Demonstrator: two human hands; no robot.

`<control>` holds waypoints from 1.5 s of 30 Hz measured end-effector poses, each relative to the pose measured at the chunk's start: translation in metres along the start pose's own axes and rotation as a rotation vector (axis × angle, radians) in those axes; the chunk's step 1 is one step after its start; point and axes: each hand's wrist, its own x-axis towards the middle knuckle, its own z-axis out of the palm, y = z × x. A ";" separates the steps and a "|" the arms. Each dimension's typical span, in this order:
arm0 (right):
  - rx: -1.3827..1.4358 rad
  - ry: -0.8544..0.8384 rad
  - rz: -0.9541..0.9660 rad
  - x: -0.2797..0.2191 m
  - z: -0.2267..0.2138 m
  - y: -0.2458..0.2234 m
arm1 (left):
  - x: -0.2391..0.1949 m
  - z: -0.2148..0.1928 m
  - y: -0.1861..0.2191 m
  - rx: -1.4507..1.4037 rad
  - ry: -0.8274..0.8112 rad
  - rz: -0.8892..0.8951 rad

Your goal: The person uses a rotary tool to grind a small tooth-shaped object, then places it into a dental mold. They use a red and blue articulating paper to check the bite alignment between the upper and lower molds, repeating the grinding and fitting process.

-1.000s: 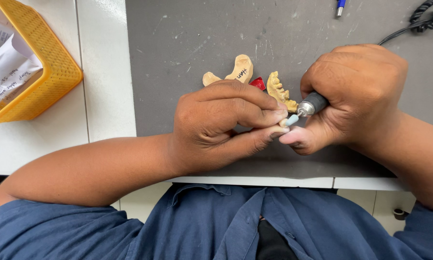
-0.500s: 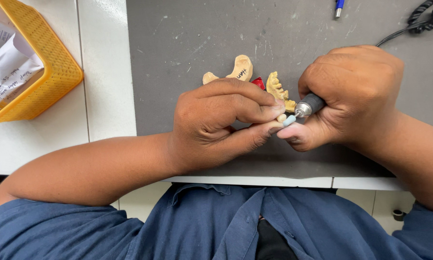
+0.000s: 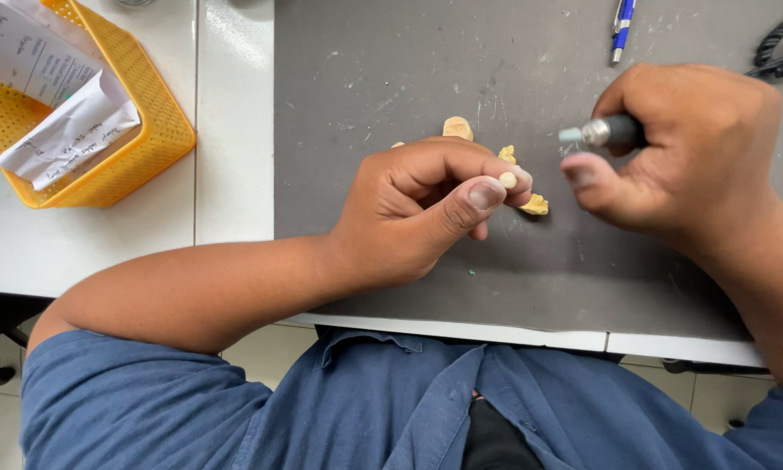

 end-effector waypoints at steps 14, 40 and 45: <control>-0.267 -0.150 0.205 0.024 -0.002 -0.024 | 0.008 -0.016 0.002 -0.192 -0.152 -0.145; 0.355 0.125 -0.235 0.008 -0.005 -0.052 | 0.009 -0.013 0.007 0.066 -0.166 0.009; 0.312 0.130 -0.251 0.010 -0.005 -0.057 | 0.010 -0.012 0.011 0.115 -0.162 0.013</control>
